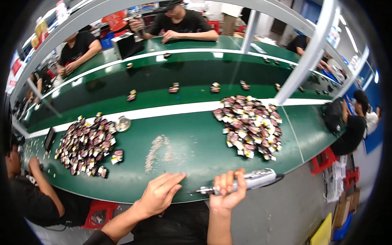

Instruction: Assembling small electronic components using an electric screwdriver on a production line.

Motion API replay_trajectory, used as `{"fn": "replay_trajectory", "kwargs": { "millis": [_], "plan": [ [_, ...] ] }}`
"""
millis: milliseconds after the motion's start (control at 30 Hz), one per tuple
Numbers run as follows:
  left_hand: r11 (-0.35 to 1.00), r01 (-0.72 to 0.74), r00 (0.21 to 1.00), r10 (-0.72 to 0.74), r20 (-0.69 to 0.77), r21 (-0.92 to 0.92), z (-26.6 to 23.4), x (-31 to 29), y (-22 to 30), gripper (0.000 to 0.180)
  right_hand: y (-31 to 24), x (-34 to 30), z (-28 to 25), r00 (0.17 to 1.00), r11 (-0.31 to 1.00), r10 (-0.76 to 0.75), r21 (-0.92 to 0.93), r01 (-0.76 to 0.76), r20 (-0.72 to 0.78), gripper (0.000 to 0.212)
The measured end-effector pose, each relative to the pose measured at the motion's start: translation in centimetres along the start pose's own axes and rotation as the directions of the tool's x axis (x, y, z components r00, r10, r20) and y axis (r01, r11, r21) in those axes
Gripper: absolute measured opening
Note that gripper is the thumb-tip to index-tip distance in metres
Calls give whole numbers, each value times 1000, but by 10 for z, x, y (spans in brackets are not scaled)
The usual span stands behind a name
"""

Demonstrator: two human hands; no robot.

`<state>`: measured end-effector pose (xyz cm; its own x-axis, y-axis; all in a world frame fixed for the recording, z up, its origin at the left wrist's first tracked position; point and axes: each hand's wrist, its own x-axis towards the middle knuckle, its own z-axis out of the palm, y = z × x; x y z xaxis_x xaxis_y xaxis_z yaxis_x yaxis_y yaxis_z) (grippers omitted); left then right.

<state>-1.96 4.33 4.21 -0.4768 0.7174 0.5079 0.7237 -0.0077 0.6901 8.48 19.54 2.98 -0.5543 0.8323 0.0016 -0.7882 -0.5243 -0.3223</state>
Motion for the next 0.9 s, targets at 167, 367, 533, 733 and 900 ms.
{"fn": "replay_trajectory", "kwargs": {
  "millis": [167,367,533,733,900],
  "plan": [
    [834,84,983,20,-182,546,-96,64,-92,18,21,5,-18,999,999,50,-6,-50,6,9],
    [638,435,888,-419,-188,635,-192,97,-230,32,31,0,-26,991,991,130,3,-130,43,10],
    [765,98,973,-207,99,637,-184,107,-263,59,29,4,-29,991,991,132,6,-132,-11,11],
    [618,264,880,-469,78,740,-190,124,-238,45,26,5,-30,992,992,124,-11,-124,19,11],
    [642,127,954,-289,85,756,-216,112,-263,53,29,5,-30,988,989,150,-5,-150,49,11]
  ]
}}
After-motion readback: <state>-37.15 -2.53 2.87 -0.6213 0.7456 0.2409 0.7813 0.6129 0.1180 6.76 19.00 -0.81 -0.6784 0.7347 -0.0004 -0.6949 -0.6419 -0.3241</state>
